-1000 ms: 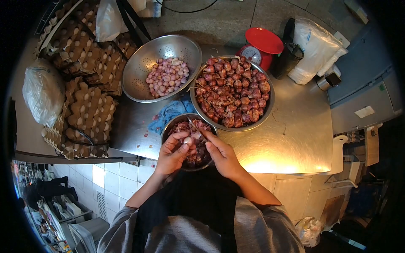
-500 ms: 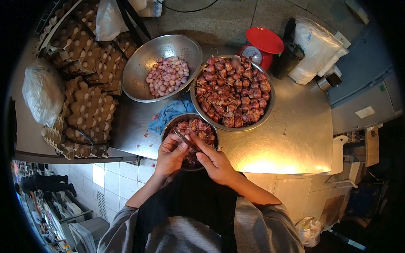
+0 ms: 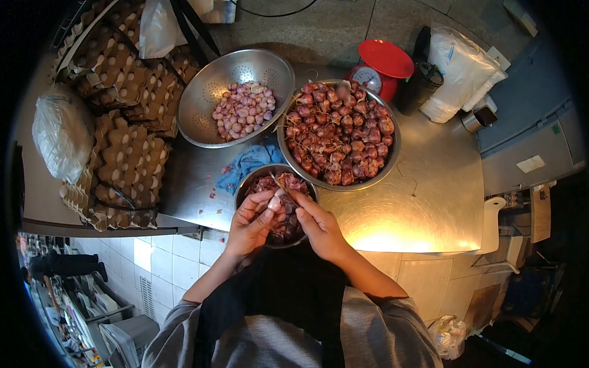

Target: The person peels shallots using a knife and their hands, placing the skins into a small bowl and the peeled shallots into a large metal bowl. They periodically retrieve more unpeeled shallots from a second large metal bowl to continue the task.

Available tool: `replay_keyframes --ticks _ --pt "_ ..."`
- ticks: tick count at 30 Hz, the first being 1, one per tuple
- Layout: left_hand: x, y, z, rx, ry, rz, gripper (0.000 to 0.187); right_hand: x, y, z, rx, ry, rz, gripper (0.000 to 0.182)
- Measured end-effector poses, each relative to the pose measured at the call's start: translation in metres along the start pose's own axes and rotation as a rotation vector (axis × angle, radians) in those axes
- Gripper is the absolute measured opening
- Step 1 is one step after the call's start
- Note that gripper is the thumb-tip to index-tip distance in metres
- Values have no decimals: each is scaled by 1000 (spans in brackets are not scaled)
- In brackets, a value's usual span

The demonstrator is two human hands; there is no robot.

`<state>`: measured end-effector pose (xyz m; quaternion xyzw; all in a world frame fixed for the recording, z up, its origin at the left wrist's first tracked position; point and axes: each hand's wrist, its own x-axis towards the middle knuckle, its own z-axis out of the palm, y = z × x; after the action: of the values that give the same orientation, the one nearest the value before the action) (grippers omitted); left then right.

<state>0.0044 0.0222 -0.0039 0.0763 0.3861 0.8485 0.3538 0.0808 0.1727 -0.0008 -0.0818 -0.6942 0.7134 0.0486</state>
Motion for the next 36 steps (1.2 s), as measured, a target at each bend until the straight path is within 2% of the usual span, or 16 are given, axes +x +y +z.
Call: replay_keyframes --ticks 5,9,15,20,24,26,29,33,36 --pt "1 7 6 -98 10 -81 28 2 1 -4 50 52 9 38" --pt "3 7 4 -108 60 -107 29 -7 -6 0 -44 -62 -39 40" --pt "5 -3 0 -69 65 7 21 -8 -21 5 -105 -147 -13 43" --pt "6 -8 -5 36 67 76 21 -7 -12 4 -264 -100 -139 40" --pt "5 -7 -7 94 43 79 26 -5 -8 2 -232 -49 -100 37" --pt "3 -4 -2 68 53 20 27 -3 -5 1 -174 -18 -61 36" --pt "1 5 9 -47 47 -55 28 3 18 -2 -84 39 -114 35" --pt "2 11 8 -138 79 -161 28 2 12 -5 -96 57 -37 36" --pt "2 6 4 -49 102 -96 28 3 2 -4 -146 59 -83 38"
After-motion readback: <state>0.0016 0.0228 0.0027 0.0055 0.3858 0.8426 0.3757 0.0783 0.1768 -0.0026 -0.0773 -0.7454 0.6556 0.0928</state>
